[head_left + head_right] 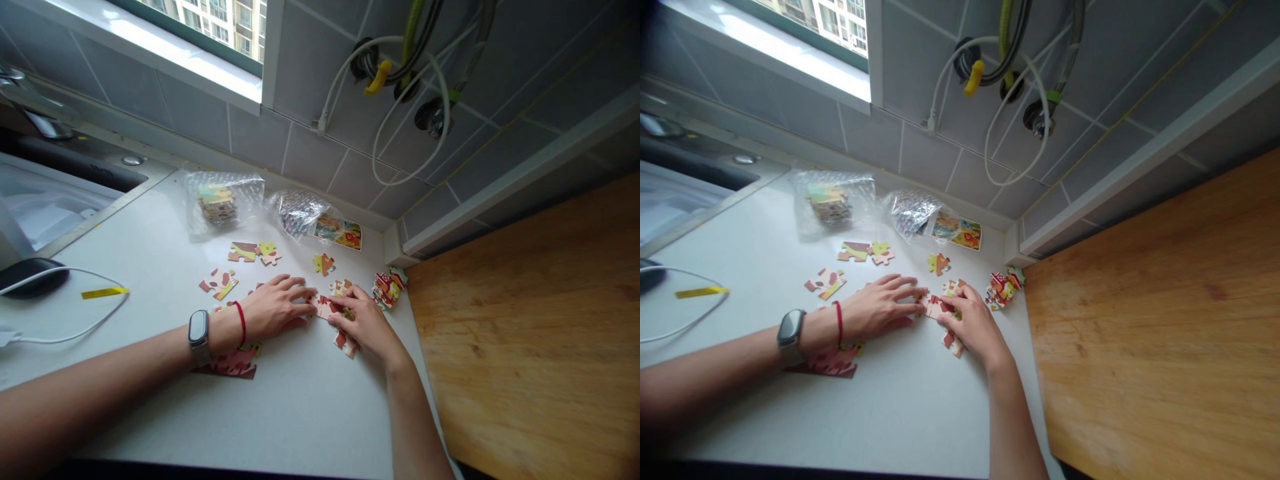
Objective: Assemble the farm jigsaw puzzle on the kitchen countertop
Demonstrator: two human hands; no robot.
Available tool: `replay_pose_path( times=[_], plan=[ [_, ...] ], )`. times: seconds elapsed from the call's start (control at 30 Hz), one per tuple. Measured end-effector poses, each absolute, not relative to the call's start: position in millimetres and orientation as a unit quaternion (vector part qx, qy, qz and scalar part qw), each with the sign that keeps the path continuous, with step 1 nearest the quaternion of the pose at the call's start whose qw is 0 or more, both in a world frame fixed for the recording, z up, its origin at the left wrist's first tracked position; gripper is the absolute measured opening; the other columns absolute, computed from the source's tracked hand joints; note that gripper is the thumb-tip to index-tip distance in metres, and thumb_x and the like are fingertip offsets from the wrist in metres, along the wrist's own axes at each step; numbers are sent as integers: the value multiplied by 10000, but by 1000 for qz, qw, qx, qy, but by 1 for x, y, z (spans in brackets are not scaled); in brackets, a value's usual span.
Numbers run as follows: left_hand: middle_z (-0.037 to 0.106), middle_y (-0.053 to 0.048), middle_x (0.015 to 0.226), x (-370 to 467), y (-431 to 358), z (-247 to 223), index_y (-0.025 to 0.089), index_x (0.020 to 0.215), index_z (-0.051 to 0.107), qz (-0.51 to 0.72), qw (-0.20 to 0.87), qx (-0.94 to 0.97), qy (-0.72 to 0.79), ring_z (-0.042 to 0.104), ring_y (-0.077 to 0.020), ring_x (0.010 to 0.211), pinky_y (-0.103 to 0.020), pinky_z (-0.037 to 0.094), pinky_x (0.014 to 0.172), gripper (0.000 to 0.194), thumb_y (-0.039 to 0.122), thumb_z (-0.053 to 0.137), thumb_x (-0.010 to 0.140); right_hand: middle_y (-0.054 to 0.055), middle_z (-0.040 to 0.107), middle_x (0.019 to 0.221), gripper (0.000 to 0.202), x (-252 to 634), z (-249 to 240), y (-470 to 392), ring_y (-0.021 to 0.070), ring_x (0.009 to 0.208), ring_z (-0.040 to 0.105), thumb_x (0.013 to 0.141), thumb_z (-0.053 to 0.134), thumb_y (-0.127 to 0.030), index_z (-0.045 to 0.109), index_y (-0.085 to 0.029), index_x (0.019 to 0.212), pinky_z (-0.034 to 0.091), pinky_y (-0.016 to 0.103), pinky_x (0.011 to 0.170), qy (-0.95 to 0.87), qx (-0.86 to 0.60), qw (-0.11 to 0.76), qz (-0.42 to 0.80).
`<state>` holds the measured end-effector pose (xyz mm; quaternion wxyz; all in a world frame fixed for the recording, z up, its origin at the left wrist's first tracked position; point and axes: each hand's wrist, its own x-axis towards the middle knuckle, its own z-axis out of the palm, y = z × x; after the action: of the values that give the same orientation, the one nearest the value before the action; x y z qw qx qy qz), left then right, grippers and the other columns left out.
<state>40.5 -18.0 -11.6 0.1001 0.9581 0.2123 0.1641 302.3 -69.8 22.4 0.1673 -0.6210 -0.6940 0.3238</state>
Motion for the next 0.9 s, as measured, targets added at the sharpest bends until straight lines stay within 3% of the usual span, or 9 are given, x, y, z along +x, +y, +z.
replay_pose_path(
  times=[0.17,0.4,0.6,0.9],
  plan=[
    [579,-75,1534,43,-23,-13,216,1251,677,162,82,961,208,488,-344,1408,-499,366,1138,295,408,574,1052,59,632,1139,385,302,26,-70,230,1083,652,869,775,-280,783,-271,1254,496,366,1051,-698,-623,161,314],
    [625,-57,1480,44,-27,-14,228,1205,676,171,89,958,212,499,-325,1383,-502,342,1155,281,440,616,1029,57,642,1158,448,316,23,-67,240,1121,644,805,842,-303,773,-265,1246,485,372,1055,-714,-626,161,270],
    [679,-67,1368,42,-23,-14,266,1213,700,185,86,957,205,555,-322,1298,-513,361,1123,246,409,632,1024,54,634,1107,312,319,13,-64,219,1060,659,917,732,-306,787,-270,1222,503,354,1011,-708,-638,196,231],
    [712,-72,1091,40,-19,-5,247,1059,747,205,123,951,193,634,-245,1032,-405,461,950,161,289,593,1044,61,628,1054,288,317,2,-58,223,1009,668,932,716,-312,802,-257,1201,524,356,967,-699,-644,235,204]
  ],
)
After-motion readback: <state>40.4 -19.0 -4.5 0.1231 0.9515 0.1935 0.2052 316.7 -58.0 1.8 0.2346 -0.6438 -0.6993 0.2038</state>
